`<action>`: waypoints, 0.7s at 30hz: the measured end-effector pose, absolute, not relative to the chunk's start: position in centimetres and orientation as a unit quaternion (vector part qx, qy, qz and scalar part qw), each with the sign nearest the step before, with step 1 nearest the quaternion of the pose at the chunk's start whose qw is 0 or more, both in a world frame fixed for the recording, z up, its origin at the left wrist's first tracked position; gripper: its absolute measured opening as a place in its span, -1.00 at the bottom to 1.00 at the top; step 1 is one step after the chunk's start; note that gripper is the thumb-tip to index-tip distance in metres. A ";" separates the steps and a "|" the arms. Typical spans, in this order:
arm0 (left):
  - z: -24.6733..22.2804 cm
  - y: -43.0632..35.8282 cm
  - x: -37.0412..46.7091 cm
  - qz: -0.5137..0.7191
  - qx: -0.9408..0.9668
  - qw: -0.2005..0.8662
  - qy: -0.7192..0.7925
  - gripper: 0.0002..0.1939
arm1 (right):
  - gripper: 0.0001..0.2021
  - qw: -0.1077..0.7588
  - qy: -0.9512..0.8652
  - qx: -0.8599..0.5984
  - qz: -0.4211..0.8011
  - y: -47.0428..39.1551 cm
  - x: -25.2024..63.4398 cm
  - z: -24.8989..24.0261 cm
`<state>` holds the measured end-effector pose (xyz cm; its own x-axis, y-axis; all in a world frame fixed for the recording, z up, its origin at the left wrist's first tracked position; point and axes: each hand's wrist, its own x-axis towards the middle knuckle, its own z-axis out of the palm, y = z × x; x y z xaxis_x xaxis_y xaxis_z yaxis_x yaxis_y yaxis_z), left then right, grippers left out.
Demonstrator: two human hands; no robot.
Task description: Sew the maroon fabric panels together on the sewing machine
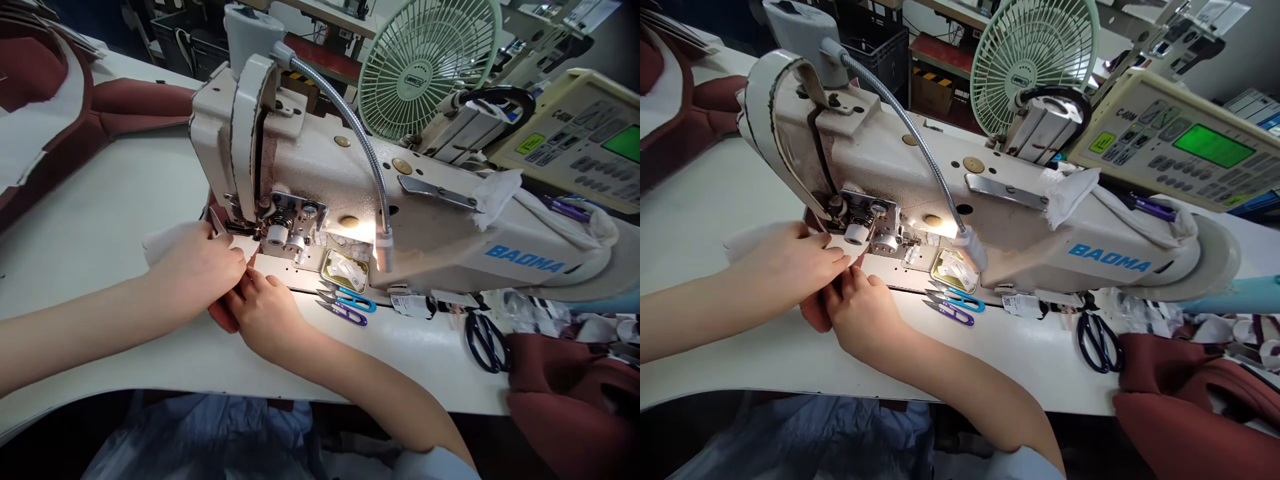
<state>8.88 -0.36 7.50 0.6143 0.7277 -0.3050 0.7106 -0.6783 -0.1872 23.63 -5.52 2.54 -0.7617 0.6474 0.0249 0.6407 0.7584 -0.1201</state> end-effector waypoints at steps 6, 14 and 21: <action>7.9 0.4 9.7 0.179 -0.878 -0.045 -0.441 -0.70 | -0.79 0.005 -0.938 -0.347 0.006 -5.2 23.0 1.5; 6.6 1.4 10.0 0.155 -0.892 0.043 -0.422 -0.86 | -0.71 0.043 -0.929 -0.362 -0.061 -5.2 21.5 0.4; 6.2 0.8 9.5 0.131 -0.896 0.064 -0.420 -0.74 | -0.67 0.041 -0.923 -0.377 -0.057 -5.8 20.7 0.4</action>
